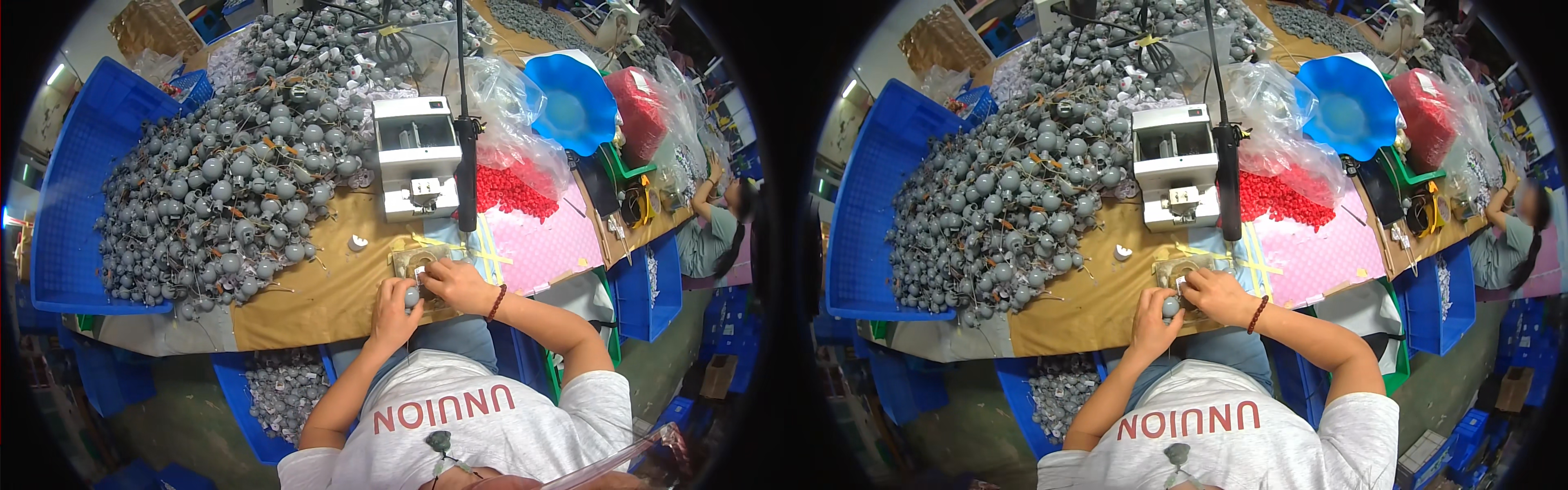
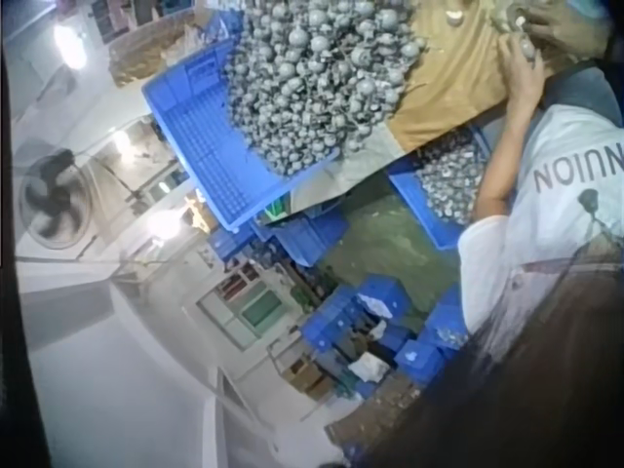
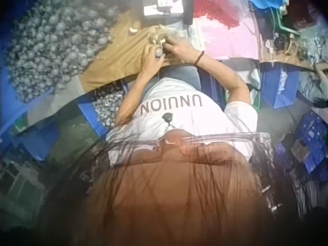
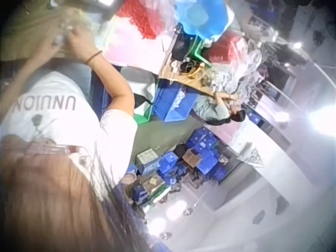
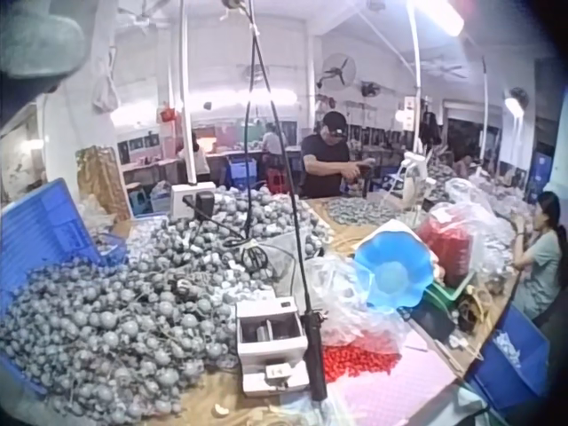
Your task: Processing small plastic toy spheres using a handheld power tool on a workshop bench.
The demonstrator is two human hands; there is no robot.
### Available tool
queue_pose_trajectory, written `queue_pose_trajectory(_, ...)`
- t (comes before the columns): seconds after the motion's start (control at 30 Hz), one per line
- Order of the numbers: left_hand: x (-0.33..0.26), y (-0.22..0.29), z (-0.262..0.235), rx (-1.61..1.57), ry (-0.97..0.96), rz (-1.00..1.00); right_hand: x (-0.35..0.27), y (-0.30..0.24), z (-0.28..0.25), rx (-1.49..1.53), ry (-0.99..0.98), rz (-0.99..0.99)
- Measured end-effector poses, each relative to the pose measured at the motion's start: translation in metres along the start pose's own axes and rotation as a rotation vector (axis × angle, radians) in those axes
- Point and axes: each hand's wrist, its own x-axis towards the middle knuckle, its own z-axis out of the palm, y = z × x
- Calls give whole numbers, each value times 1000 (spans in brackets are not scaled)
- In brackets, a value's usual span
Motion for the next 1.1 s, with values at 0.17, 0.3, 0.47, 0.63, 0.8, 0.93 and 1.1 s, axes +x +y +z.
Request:
queue_pose_trajectory(0.17, 4, 2, -4, 55, 18, 2, 2, 2, -6, -34, -90, -95)
queue_pose_trajectory(0.3, 6, 5, -3, 81, -8, 15, 9, 3, -11, -43, -175, -107)
queue_pose_trajectory(0.47, 4, 5, -1, 77, 2, 10, 6, 4, -2, -98, -194, -175)
queue_pose_trajectory(0.63, 2, 4, -1, 55, 13, 4, 9, 1, -5, -54, -181, -115)
queue_pose_trajectory(0.8, 3, 4, -2, 42, 19, 14, 3, 2, 1, -23, -158, -76)
queue_pose_trajectory(0.93, 1, 0, -5, 6, 17, -7, 0, 7, 4, 85, -88, 12)
queue_pose_trajectory(1.1, 2, -9, -3, -127, 77, -68, -2, 2, 6, 166, 2, 152)
